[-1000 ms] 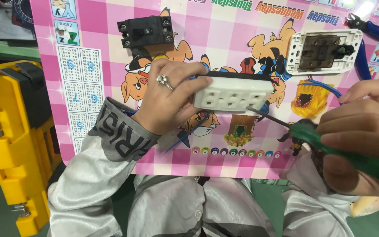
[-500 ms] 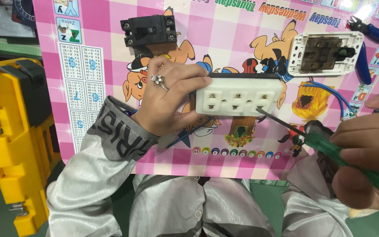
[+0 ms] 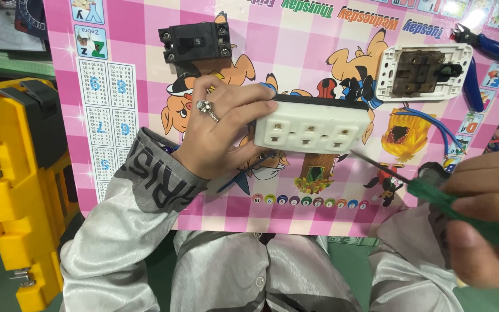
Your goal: The person uses a screwdriver to tighten screws on a white electrical outlet and a switch box. They connect blue wires to the terminals of the outlet and the switch, securing them with the screwdriver.
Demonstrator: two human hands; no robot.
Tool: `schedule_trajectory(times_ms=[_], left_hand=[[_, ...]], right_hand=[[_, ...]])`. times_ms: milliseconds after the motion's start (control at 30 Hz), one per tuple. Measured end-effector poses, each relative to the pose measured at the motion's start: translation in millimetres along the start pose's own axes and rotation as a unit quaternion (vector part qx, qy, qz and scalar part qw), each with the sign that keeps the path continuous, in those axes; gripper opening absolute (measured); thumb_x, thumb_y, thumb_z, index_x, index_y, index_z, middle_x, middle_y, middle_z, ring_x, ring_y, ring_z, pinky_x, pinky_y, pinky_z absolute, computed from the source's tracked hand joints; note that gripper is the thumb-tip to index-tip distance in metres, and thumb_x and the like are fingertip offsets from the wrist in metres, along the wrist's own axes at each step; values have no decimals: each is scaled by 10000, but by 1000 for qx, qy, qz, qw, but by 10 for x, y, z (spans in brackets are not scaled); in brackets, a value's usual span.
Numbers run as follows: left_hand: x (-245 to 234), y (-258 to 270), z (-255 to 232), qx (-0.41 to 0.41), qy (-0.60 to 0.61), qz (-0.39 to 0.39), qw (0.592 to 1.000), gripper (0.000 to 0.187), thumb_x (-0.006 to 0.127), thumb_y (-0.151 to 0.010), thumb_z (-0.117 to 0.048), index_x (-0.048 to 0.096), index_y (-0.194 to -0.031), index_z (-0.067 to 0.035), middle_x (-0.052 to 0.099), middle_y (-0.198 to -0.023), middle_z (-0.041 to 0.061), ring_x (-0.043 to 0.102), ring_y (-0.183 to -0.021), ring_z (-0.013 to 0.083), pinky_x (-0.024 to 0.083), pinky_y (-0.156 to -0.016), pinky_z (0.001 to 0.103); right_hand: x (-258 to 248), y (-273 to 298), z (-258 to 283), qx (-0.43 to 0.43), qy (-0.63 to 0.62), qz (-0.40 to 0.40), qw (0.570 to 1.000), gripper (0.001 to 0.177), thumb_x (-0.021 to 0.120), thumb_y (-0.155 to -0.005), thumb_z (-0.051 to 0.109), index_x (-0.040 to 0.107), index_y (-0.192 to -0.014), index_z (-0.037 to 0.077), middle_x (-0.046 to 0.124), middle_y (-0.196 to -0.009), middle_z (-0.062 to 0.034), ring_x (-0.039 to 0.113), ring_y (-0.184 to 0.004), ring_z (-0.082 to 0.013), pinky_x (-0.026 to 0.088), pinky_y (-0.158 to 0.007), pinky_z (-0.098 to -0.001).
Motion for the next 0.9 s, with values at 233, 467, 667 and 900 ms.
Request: schedule_trajectory(times_ms=[233,467,667,900], left_hand=[[-2,14,19,10,-10,3,1000,324,757,-1015,-207,583,-1280,-142,673,-1296,76,699,-1079,245,345,-1002,472],[-18,18,17,-1,4,2,1000,336,736,-991,-178,578,-1286,-140,671,-1303,76,678,-1129,233,330,-1020,470],[-8,10,29,0,27,-5,1000,469,766,-961,-359,539,-1279,-101,666,-1287,97,679,-1186,280,331,-1026,490],[74,23,77,-26,-29,-5,999,584,759,-869,-502,563,-1290,-147,685,-1294,55,638,-1196,269,332,-999,474]], right_hand=[[35,-244,0,-18,13,32,999,159,676,-769,268,630,-843,136,711,-846,12,701,-801,-200,309,-1147,-640],[79,213,-294,13,-47,-75,996,309,320,-967,315,393,-770,89,474,-641,-59,507,-664,-249,397,-1086,-582],[264,-249,-12,53,-69,-95,992,178,410,-1053,116,550,-1041,6,635,-947,-179,605,-849,-303,521,-879,-484],[681,-774,163,164,185,121,961,820,695,-806,593,488,-1512,231,747,-771,-34,686,-528,-244,507,-463,-393]])
Point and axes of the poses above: each hand's wrist, its own y-axis away from the middle knuckle, its own x-axis out of the palm, z = x × y, the point moved 1 cm from there along -y, towards the middle knuckle
